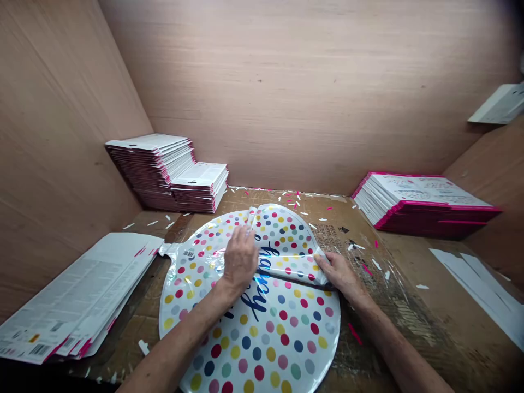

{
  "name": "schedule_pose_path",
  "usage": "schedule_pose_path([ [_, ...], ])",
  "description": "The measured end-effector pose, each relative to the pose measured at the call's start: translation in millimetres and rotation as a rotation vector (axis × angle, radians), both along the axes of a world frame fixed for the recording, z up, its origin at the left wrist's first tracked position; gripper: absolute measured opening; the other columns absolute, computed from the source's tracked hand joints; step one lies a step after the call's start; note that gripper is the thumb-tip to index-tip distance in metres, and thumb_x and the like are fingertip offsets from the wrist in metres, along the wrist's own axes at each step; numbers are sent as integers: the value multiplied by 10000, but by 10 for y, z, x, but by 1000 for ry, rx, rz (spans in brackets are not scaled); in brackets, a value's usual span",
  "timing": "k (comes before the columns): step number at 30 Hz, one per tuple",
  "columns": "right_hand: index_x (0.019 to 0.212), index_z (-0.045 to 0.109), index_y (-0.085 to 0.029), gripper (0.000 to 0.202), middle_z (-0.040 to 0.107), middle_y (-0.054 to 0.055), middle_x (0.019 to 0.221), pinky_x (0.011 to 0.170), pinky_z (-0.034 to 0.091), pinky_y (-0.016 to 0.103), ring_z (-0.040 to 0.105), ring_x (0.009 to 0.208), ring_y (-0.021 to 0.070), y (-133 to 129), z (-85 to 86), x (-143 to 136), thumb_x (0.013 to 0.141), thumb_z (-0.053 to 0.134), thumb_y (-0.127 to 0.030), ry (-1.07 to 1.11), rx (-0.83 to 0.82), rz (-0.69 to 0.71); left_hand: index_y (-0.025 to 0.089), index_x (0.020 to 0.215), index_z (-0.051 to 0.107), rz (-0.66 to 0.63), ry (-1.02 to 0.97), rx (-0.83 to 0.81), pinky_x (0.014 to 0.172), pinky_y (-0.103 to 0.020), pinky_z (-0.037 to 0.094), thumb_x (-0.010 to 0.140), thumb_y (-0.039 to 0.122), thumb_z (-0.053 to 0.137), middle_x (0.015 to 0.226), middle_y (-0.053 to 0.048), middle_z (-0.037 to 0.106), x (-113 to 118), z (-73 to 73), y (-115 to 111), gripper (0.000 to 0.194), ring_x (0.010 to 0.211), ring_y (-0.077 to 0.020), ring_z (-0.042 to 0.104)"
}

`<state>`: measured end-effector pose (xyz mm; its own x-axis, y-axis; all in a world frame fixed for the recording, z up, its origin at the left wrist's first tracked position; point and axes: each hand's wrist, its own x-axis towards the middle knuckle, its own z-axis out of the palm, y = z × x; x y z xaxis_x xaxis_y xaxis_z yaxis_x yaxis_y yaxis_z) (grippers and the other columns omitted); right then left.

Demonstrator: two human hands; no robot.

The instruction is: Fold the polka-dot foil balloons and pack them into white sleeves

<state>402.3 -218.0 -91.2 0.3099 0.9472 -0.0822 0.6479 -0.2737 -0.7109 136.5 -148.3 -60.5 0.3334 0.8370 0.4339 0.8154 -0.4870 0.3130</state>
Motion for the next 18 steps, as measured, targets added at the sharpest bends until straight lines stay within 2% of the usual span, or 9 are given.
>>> schedule_pose_path([
  [2,759,655,-183,411,681,81,731,621,429,324,627,733,266,25,12,-10,823,469,-544,-76,4,-5,132,1323,533,-176,152,47,1165,-481,274,929,336,479,1468,-138,467,139,-21,76,447,1436,-320,283],
  [3,757,651,-185,411,680,85,731,631,428,331,628,738,271,29,23,-14,828,461,-542,-104,6,-4,124,1352,516,-207,213,27,1173,-505,245,939,399,463,1496,-143,436,198,-54,123,498,1450,-332,248],
  [4,778,651,-186,412,684,88,747,643,432,336,633,750,275,28,33,-20,836,452,-542,-126,13,-3,116,1380,494,-185,257,-13,1169,-532,234,943,454,444,1516,-158,405,244,-100,172,555,1454,-349,232],
  [8,1050,640,-179,440,720,110,982,736,476,353,664,893,275,-21,26,-84,894,400,-513,-156,105,-15,88,1433,441,70,295,-144,1133,-572,251,955,541,359,1534,-215,346,306,-301,302,664,1442,-382,253],
  [10,1139,615,-178,456,714,123,1048,769,486,368,667,939,281,-49,10,-142,920,365,-491,-189,136,-40,78,1441,429,109,296,-143,1135,-565,247,955,547,354,1548,-217,315,289,-352,321,679,1448,-379,240],
  [14,1279,541,-166,522,699,150,1104,765,492,405,673,946,314,-88,9,-242,946,320,-502,-296,149,-95,19,1449,388,167,271,-171,1144,-540,251,945,558,372,1549,-248,289,246,-363,323,738,1448,-379,240],
  [18,1332,498,-175,533,687,141,1157,785,502,404,669,989,311,-83,16,-216,950,340,-511,-287,132,-70,-64,1455,313,214,235,-228,1159,-476,256,941,525,403,1541,-288,273,234,-319,309,787,1453,-376,225],
])
